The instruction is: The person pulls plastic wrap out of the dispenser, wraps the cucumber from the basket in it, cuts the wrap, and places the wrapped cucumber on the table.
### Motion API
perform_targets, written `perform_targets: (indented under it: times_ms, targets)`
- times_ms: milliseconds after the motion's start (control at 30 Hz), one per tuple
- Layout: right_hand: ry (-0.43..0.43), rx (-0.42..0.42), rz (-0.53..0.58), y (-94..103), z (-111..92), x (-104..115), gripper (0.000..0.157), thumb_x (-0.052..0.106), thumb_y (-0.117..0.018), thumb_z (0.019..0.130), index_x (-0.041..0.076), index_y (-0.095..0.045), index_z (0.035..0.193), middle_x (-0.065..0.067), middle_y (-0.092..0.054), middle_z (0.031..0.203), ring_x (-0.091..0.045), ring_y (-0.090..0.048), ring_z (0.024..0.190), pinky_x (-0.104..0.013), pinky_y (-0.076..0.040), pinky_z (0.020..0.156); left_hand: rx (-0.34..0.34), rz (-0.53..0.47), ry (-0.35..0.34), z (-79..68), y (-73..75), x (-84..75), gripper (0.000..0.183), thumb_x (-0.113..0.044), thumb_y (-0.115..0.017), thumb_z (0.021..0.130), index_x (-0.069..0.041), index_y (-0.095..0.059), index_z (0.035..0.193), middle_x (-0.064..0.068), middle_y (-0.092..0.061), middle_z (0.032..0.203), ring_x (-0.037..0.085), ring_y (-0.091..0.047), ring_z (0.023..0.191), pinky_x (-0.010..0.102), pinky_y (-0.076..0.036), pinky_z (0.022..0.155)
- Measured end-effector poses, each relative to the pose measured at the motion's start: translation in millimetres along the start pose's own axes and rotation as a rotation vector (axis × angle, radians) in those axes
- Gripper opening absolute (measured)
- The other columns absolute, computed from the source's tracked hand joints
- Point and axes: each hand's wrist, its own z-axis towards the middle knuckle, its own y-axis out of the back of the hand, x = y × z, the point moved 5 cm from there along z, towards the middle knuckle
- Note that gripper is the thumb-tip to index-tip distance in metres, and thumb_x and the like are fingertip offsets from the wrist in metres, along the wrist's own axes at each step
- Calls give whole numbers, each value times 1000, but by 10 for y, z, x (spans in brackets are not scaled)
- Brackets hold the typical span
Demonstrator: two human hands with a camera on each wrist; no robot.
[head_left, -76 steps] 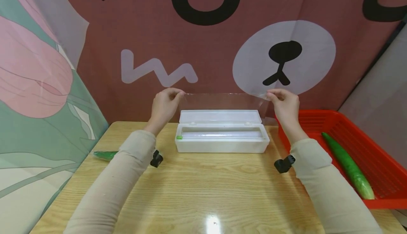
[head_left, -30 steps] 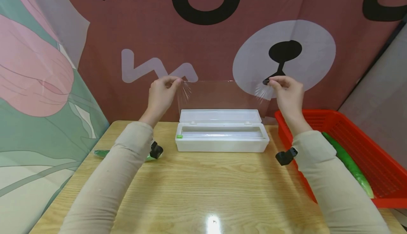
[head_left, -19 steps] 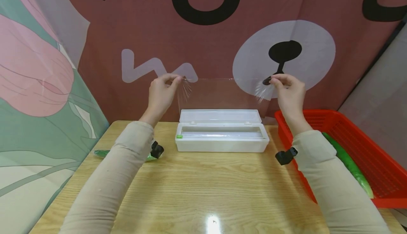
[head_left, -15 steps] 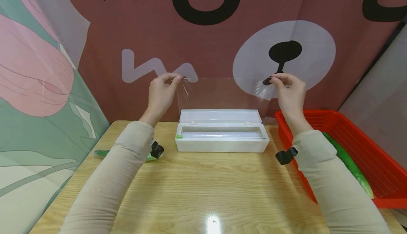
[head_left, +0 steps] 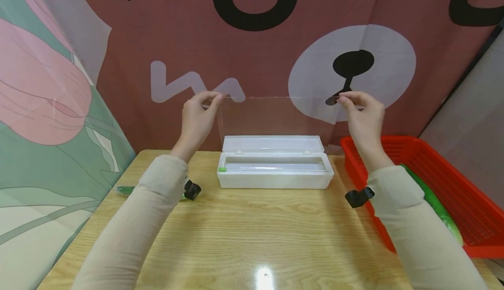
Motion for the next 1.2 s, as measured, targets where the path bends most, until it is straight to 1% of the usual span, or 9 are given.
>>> perform_targets:
  times_ms: [100, 333, 533, 667, 733, 867, 933, 1000, 1200]
  targets:
    - [0, -1, -14, 48, -54, 3, 24, 26, -69, 94, 7, -76, 108, 5, -69, 92, -8, -55, 91, -21, -42, 70, -10, -18, -23, -54, 18, -23, 27, -32, -65, 98, -9, -74, 109, 5, -70, 93, 17, -62, 81, 26, -47, 71]
    - [-18, -9, -24, 144, -217, 3, 27, 30, -69, 94, 9, -76, 110, 6, -70, 99, -8, -55, 92, -20, -44, 70, -1, -36, -78, -257, 88, -95, 26, -32, -65, 97, -9, -75, 107, 2, -69, 93, 15, -57, 77, 24, -43, 65]
    - [-40, -19, 15, 233, -385, -24, 24, 24, -70, 94, 9, -75, 113, 9, -71, 99, -9, -58, 92, -16, -47, 79, 15, -75, -123, -466, 140, -123, 24, -30, -64, 98, -10, -75, 106, 0, -68, 92, 13, -57, 75, 24, -42, 61]
    - [-18, -45, 18, 294, -491, -30, 22, 17, -70, 94, 5, -75, 111, 12, -71, 96, -8, -60, 88, -15, -47, 77, 21, -109, -136, -605, 162, -126, 22, -27, -64, 98, -9, -74, 105, 1, -68, 92, 13, -59, 76, 22, -44, 63]
    - [0, -55, 3, 330, -553, -26, 21, 16, -69, 94, 3, -74, 110, 14, -70, 95, -7, -59, 88, -15, -47, 75, 24, -139, -142, -676, 161, -128, 21, -25, -64, 98, -7, -74, 105, 2, -68, 89, 17, -61, 75, 22, -48, 64]
    - [56, -74, 7, 399, -680, -18, 18, 9, -69, 93, -1, -74, 107, 17, -67, 98, -5, -57, 94, -17, -43, 76, 19, -187, -160, -811, 160, -134, 18, -20, -65, 97, -6, -74, 103, 4, -67, 86, 19, -65, 74, 26, -55, 67]
    - [81, -78, 17, 431, -754, -18, 16, 6, -69, 93, -2, -74, 105, 16, -66, 99, -5, -56, 98, -18, -42, 78, 21, -200, -164, -883, 158, -130, 16, -17, -65, 97, -5, -74, 103, 5, -67, 88, 16, -65, 76, 27, -56, 70]
    - [101, -77, 21, 459, -834, -15, 15, 4, -69, 92, -4, -74, 104, 16, -66, 100, -6, -56, 99, -18, -42, 80, 20, -199, -168, -954, 160, -128, 14, -14, -65, 97, -5, -74, 103, 5, -68, 90, 13, -64, 80, 25, -54, 73]
    - [122, -64, 25, 527, -1059, -8, 14, 0, -70, 91, -6, -72, 103, 13, -67, 96, -8, -58, 88, -16, -45, 76, 25, -221, -164, -1173, 162, -125, 11, -8, -65, 96, -4, -74, 101, 3, -69, 92, 14, -64, 82, 23, -52, 77]
